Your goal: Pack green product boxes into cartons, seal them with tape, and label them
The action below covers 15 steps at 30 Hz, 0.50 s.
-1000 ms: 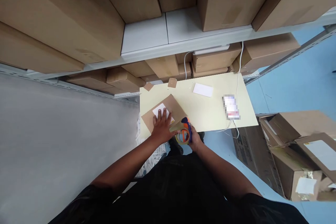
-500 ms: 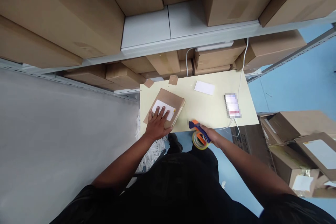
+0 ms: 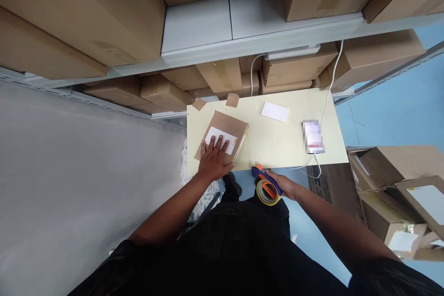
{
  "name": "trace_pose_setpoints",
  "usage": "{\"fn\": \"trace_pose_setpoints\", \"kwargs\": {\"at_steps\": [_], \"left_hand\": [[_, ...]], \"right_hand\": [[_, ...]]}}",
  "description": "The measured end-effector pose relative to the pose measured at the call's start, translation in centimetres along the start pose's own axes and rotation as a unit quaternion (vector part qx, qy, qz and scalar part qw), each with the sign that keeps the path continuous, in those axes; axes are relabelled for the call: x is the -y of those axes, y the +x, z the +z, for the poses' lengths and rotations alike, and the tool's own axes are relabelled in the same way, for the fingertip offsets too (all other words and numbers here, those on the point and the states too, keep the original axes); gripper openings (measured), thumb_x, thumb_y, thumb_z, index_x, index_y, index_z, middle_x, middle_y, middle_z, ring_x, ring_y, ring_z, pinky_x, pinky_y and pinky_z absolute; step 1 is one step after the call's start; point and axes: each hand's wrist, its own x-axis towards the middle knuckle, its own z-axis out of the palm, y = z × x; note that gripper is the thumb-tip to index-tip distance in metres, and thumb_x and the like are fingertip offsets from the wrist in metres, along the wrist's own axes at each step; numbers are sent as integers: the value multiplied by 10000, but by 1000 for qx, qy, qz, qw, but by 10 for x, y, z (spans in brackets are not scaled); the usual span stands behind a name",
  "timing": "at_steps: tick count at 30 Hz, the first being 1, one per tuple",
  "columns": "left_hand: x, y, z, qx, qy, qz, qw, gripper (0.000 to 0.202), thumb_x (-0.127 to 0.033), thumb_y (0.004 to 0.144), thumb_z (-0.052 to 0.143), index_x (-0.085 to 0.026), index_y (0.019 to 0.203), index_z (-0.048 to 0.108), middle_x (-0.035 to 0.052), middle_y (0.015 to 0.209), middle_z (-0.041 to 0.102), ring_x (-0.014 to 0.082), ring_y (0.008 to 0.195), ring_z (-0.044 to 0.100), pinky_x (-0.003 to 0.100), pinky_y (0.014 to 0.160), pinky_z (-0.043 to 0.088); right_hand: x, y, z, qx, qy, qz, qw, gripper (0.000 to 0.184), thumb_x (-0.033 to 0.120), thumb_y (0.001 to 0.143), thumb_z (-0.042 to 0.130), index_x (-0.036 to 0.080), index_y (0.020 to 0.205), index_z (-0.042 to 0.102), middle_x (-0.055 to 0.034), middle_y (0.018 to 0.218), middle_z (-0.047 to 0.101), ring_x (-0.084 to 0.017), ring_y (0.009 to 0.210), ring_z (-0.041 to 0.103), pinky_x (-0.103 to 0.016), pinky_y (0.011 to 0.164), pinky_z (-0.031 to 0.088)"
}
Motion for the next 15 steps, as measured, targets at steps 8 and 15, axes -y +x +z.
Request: {"fn": "trace_pose_setpoints", "kwargs": {"at_steps": [8,15], "left_hand": [[-20,10,2,-7,-12,-46,999,978,-691,900,554,-222,1676,189,96,1749,124,392,1610,-18,646,1267,-73],[-26,13,3,-2,-14,-52,999,996,-689,908,545,-204,1682,148,112,1752,88,406,1606,-42,662,1258,-69]], "right_hand": [[-77,-9,2,53,0,24,998,647,762,907,553,172,1077,756,-129,1022,804,-272,920,775,-384,850,602],[-12,40,63,45,-121,-29,991,406,575,810,801,172,761,780,-76,682,765,-211,613,701,-313,662,577]]}}
